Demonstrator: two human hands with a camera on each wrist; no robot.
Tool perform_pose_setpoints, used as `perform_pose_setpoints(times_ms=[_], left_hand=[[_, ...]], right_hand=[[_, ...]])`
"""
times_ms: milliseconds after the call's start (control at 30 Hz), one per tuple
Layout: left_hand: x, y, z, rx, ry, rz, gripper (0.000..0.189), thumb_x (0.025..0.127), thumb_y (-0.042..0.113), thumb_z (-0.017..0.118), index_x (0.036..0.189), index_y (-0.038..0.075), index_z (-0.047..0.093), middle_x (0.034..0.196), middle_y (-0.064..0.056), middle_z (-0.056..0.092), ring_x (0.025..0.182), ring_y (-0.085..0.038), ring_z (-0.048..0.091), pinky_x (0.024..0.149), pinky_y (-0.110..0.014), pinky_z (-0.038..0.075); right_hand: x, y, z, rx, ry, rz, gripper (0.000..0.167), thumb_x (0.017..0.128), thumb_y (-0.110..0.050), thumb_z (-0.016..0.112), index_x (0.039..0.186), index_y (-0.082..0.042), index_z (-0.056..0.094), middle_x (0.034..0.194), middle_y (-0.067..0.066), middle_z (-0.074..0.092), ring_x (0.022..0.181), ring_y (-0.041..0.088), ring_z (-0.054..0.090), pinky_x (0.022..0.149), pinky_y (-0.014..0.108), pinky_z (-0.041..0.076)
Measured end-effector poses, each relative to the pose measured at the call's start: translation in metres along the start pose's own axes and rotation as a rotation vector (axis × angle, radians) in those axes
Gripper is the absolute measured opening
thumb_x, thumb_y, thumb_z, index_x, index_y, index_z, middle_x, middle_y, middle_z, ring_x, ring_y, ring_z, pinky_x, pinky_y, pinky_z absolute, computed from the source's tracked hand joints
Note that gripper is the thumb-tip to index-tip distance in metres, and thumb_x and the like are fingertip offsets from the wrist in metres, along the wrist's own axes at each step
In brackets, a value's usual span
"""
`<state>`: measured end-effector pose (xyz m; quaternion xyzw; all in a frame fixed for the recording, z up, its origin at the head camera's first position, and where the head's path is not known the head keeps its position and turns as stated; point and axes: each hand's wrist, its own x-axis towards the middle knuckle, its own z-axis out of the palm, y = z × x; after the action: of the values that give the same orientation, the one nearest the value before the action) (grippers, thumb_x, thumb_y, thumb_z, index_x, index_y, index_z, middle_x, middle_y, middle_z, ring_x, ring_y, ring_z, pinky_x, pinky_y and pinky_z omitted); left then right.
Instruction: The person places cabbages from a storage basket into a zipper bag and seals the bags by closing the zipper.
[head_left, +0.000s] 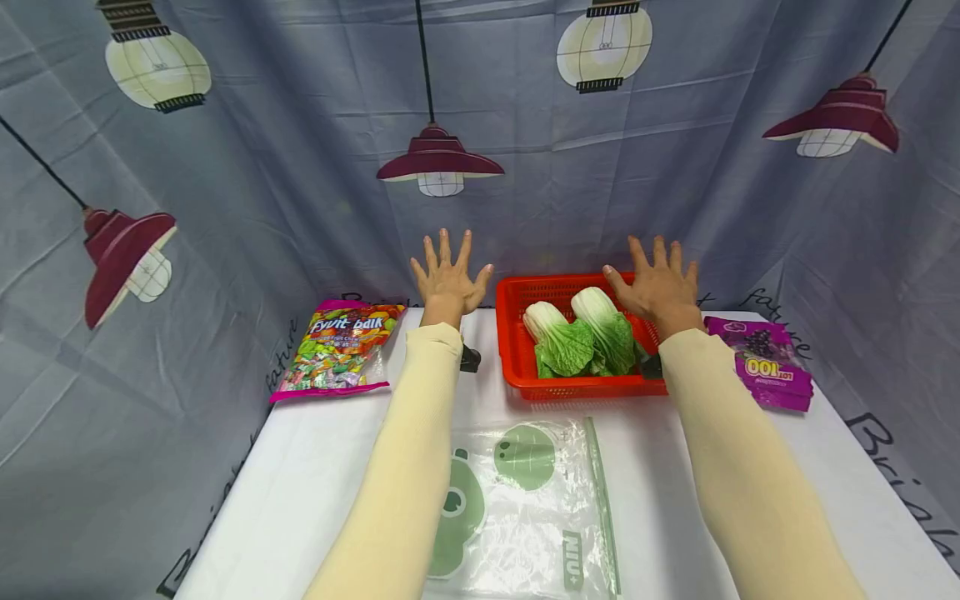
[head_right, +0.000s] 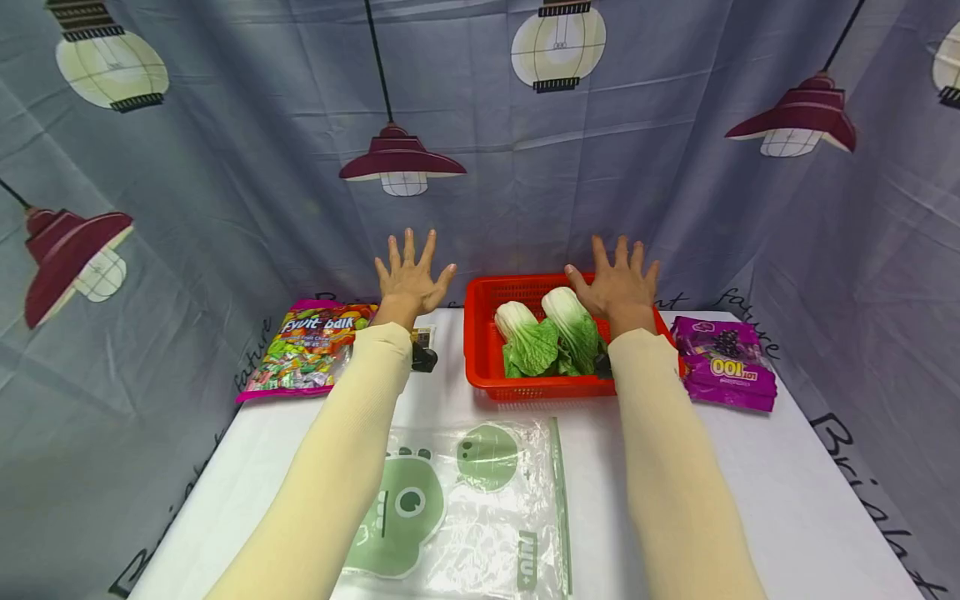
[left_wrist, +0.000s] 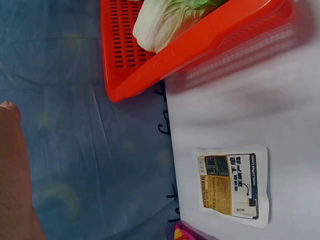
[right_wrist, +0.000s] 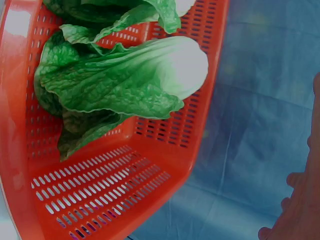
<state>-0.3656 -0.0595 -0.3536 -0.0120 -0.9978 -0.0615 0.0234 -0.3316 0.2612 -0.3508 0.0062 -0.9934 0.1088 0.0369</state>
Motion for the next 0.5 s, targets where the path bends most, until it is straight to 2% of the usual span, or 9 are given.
perform_pose_setpoints(times_ms=[167,267,400,500], left_hand=[[-0.003,0.001,0.000,-0.007,0.002,0.019,0.073,0.096,0.068,0.015,0.154,0.036,-0.013,0.161,-0.008,-0.018,0.144,-0.035,-0.022,0.112,-0.062,-0.004],[-0.008,0.006,-0.002,-0.022,0.025,0.062,0.071,0.097,0.066,0.014,0.156,0.034,-0.010,0.162,-0.010,-0.015,0.145,-0.036,-0.018,0.112,-0.062,-0.004],[-0.020,0.018,-0.004,-0.043,0.044,0.166,0.068,0.098,0.063,0.014,0.157,0.033,-0.006,0.162,-0.011,-0.012,0.146,-0.037,-0.013,0.113,-0.061,-0.001],[-0.036,0.029,-0.001,-0.054,0.050,0.248,0.066,0.099,0.062,0.014,0.157,0.035,-0.002,0.163,-0.011,-0.007,0.147,-0.036,-0.009,0.114,-0.060,0.003]], right_hand=[[0.001,-0.001,0.001,0.015,-0.004,-0.001,0.089,0.091,-0.075,0.017,0.158,-0.021,-0.005,0.158,0.027,-0.010,0.141,0.049,-0.016,0.106,0.069,-0.009],[0.002,0.000,0.002,0.016,-0.002,-0.009,0.089,0.090,-0.076,0.016,0.158,-0.022,-0.005,0.158,0.027,-0.010,0.141,0.049,-0.016,0.106,0.070,-0.009],[0.001,0.000,0.002,0.016,0.008,-0.035,0.087,0.091,-0.075,0.016,0.158,-0.023,-0.006,0.159,0.026,-0.009,0.142,0.049,-0.015,0.106,0.070,-0.007],[-0.003,0.001,0.003,0.015,0.028,-0.077,0.085,0.092,-0.073,0.019,0.158,-0.023,-0.003,0.159,0.026,-0.006,0.143,0.049,-0.011,0.106,0.070,-0.006]])
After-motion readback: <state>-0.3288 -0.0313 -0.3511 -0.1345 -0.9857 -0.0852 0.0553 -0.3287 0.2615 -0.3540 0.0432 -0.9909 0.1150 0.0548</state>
